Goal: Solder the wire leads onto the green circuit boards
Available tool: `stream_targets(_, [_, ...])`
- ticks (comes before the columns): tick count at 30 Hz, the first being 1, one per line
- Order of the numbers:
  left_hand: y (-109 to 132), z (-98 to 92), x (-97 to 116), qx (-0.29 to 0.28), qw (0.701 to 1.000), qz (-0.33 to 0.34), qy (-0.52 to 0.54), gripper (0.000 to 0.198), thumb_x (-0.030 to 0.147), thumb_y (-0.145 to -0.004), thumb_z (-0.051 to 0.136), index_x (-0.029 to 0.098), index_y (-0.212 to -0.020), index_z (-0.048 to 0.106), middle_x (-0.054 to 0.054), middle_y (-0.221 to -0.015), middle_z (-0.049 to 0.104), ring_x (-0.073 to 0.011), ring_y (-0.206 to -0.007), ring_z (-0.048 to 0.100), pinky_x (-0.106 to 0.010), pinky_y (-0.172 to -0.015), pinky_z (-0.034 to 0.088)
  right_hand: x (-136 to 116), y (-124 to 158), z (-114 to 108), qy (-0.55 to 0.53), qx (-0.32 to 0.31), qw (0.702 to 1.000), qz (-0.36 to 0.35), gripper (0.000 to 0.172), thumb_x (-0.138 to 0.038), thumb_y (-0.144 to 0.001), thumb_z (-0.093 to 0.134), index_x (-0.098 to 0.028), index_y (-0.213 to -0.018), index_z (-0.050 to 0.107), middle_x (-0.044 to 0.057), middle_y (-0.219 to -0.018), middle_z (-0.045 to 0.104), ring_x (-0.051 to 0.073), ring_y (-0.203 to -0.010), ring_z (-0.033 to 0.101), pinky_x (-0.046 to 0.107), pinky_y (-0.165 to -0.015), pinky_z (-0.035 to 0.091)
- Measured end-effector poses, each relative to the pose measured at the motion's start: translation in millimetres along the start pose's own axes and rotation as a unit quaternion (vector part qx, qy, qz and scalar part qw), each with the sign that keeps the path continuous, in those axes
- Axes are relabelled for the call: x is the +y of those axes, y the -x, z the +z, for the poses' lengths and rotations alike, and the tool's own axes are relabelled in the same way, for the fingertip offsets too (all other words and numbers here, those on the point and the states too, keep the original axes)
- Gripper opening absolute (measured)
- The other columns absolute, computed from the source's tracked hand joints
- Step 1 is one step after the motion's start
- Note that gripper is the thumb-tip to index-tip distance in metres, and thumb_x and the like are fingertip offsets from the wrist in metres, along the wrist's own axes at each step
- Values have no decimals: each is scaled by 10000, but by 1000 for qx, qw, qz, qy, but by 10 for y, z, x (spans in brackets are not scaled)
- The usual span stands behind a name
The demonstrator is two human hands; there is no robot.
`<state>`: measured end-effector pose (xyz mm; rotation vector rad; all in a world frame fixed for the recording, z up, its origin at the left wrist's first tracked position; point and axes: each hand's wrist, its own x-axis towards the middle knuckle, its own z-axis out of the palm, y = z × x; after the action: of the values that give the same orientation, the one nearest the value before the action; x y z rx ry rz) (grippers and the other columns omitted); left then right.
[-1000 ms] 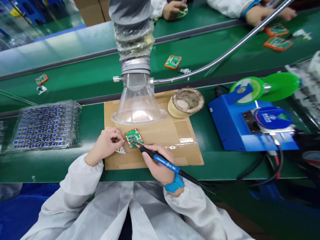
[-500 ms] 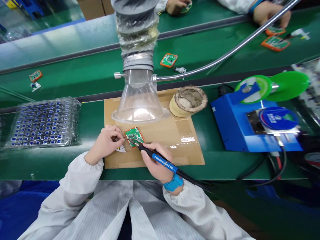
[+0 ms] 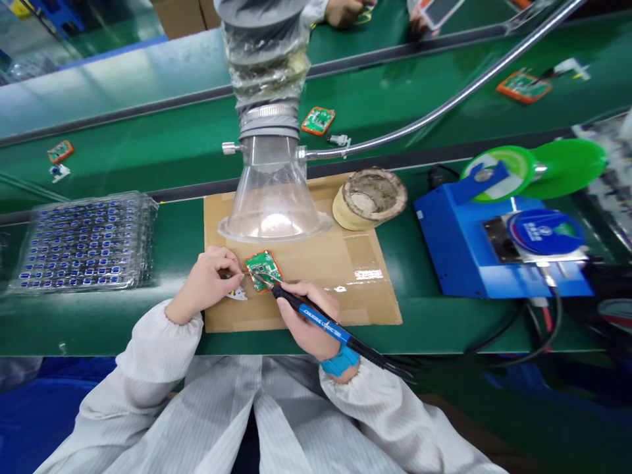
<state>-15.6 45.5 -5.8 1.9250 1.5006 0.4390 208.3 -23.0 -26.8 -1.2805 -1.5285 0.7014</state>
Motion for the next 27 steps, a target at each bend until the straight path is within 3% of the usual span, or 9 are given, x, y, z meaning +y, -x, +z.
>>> stream_targets(19, [2, 4, -6, 5, 1000, 2, 3, 193, 140, -787, 690, 200, -608, 651, -11, -821, 693, -213, -923, 587, -397, -876, 384, 30, 34, -40, 18, 26, 999, -17, 72, -261, -871, 696, -249, -941, 707, 34, -838, 757, 199, -727, 728, 318, -653, 583])
stream_targets(23, [7, 6, 5, 10, 1000, 0, 0, 191, 132, -785, 689, 200, -609, 657, -11, -827, 696, -210, -923, 584, -391, -871, 389, 167, 55, -182, 8, 99, 995, 14, 91, -268, -871, 714, -247, -959, 725, 46, -882, 747, 218, -790, 727, 340, -705, 582])
stream_targets(27, [11, 4, 0, 10, 1000, 2, -8, 178, 144, -782, 702, 205, -619, 664, -5, -846, 702, -205, -917, 586, -399, -884, 384, 344, -81, -386, -20, 258, 966, -6, 153, -324, -858, 735, -227, -976, 728, 54, -858, 685, 207, -696, 677, 364, -684, 535])
